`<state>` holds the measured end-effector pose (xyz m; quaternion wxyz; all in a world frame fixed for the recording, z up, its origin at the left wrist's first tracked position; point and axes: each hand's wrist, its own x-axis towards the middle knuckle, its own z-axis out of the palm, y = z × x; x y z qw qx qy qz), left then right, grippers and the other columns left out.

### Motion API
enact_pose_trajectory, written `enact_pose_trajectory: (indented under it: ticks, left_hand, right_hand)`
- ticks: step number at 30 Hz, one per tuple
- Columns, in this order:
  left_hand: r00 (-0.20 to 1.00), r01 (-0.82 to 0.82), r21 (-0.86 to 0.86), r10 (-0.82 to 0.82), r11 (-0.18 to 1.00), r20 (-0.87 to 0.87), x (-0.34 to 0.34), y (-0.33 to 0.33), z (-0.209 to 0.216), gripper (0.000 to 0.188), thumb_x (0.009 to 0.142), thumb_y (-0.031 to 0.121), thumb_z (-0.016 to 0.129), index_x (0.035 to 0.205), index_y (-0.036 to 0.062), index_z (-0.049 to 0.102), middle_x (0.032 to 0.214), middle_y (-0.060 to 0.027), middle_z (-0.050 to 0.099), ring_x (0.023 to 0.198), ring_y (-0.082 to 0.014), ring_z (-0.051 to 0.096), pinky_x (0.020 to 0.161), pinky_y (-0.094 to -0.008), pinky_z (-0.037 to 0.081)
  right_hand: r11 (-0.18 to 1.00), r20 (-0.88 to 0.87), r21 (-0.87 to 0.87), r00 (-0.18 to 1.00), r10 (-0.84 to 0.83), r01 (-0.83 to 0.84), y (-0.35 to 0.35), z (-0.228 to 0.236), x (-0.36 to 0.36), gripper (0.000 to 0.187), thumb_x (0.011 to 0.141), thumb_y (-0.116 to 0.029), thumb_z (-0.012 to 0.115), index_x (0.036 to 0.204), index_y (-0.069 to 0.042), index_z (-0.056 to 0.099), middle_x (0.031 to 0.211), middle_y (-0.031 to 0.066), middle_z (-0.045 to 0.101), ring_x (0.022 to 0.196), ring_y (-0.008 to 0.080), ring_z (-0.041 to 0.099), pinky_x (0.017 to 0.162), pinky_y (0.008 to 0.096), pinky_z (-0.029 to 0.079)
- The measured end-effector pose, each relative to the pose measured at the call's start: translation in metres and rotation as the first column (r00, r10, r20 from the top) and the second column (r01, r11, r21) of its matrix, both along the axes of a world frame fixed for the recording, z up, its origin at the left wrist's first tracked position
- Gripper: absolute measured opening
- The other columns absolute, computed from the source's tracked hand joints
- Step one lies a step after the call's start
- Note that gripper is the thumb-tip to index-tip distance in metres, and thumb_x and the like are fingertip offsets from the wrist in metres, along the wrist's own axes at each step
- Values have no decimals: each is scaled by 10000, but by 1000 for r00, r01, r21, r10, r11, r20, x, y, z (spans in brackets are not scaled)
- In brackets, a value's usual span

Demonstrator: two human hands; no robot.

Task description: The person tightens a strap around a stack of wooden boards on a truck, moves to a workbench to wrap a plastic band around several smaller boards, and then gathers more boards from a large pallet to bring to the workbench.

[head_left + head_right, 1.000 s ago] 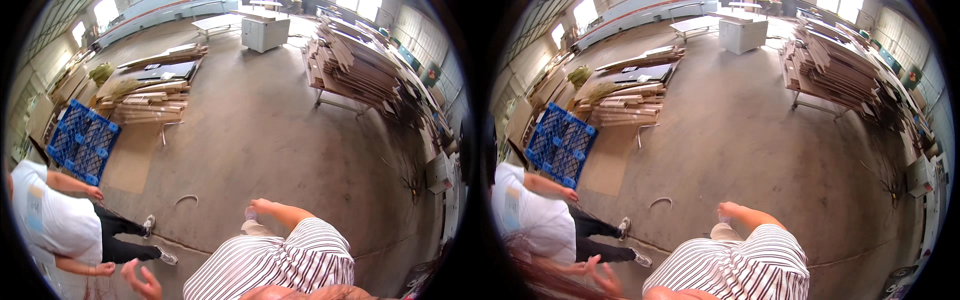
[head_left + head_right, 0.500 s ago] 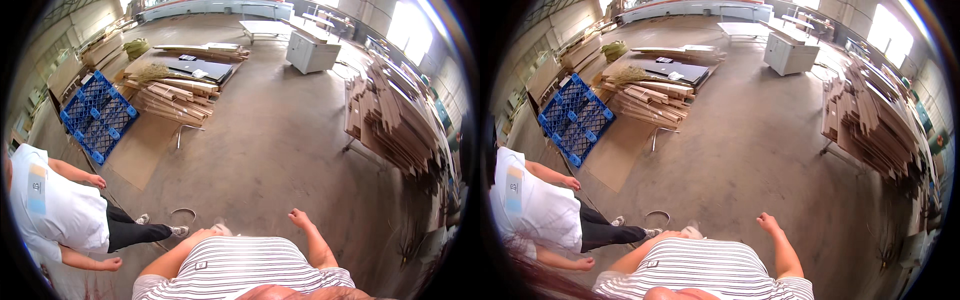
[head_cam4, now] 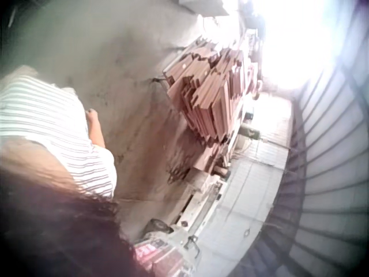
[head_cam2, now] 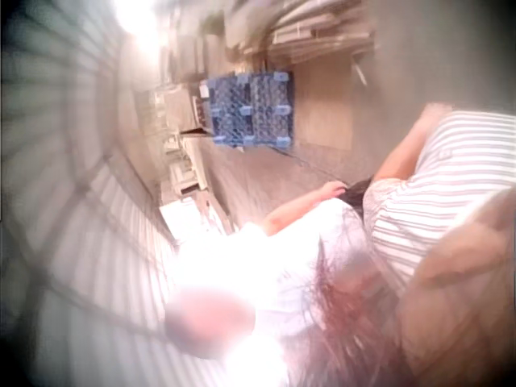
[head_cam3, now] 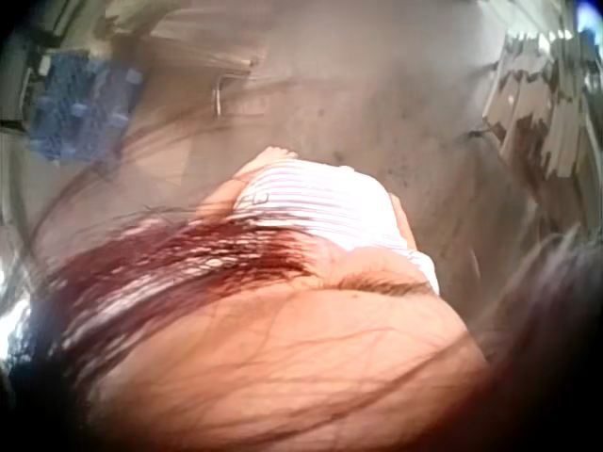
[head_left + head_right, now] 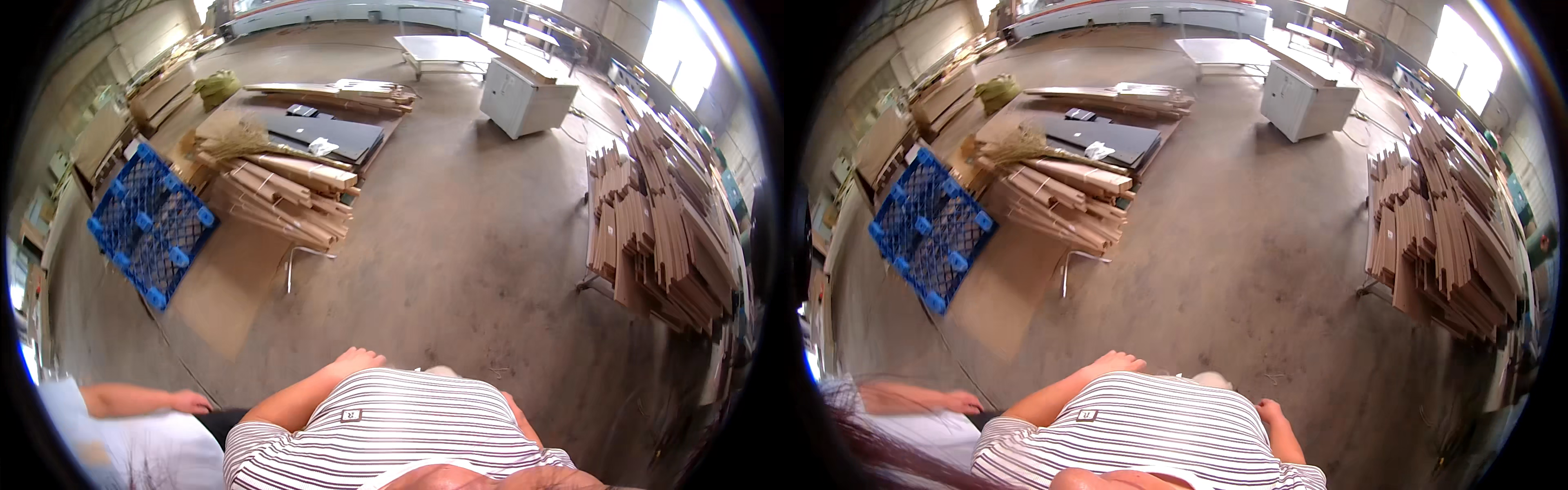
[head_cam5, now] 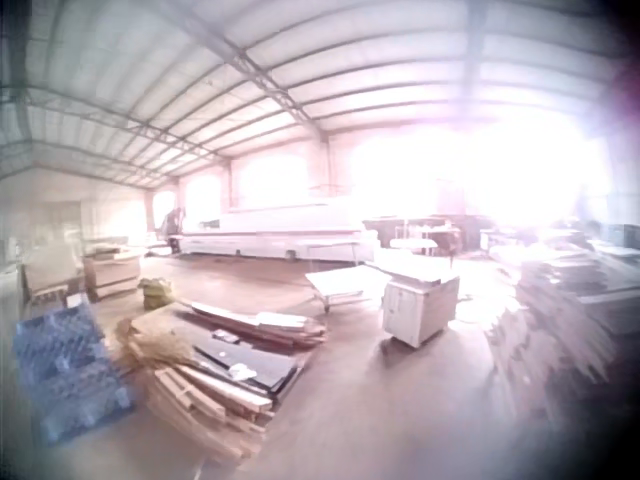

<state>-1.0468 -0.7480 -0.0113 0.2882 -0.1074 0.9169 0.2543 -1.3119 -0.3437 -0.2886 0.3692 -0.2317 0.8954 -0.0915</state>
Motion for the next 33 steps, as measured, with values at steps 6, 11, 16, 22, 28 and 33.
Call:
enact_pose_trajectory:
  ticks: [6, 11, 16, 22, 28, 33]
  left_hand:
    - [971, 234, 32, -231, 972, -69, -145, -95, -34, 393, 872, 292, 473, 1199, 73, 484, 1091, -152, 585, 1062, -311, 541, 885, -447, 401]
    - [981, 178, 141, -163, 974, -109, -278, -157, -23, 502, 858, 345, 498, 1293, 101, 434, 1168, -174, 569, 1074, -327, 543, 893, -436, 410]
    - [930, -336, 499, 366, 799, 40, -350, -228, -34, 461, 875, 330, 518, 1241, 50, 491, 1112, -190, 600, 1022, -322, 580, 860, -388, 457]
    - [803, -546, 601, 570, 584, 175, -451, -319, -23, 446, 881, 320, 526, 1228, 41, 504, 1105, -188, 604, 1022, -311, 583, 865, -373, 456]
    - [763, -588, 604, 616, 538, 195, -568, -447, -25, 431, 886, 310, 533, 1216, 33, 517, 1098, -186, 608, 1022, -299, 586, 870, -358, 455]
    - [867, -429, 632, 491, 645, 87, -691, -554, -5, 419, 891, 302, 539, 1205, 25, 528, 1093, -184, 612, 1022, -289, 589, 874, -346, 454]
  right_hand:
    - [918, 253, 136, 883, -395, 372, -38, 10, -104, 260, 767, -275, 669, 868, -36, 680, 739, 89, 669, 614, 160, 631, 580, 309, 522]
    - [961, 39, -38, 961, -274, 275, -129, -22, -249, 282, 771, -289, 661, 901, -38, 670, 737, 85, 672, 603, 162, 640, 600, 313, 527]
    - [992, -97, -112, 994, 42, -53, -314, 38, -375, 289, 776, -317, 610, 927, -74, 655, 931, 143, 660, 882, 307, 625, 777, 395, 496]
    - [861, -82, -465, 978, 192, -208, -521, 126, -512, 280, 804, -302, 590, 952, -65, 612, 909, 145, 648, 887, 316, 612, 759, 408, 484]
    - [907, -58, -414, 996, 62, -81, -607, 93, -646, 280, 804, -297, 588, 962, -67, 616, 929, 144, 648, 890, 312, 613, 767, 398, 486]
    - [998, -97, 47, 995, -26, 31, -547, 3, -715, 323, 767, -355, 606, 939, -88, 664, 933, 123, 663, 888, 306, 625, 784, 400, 494]
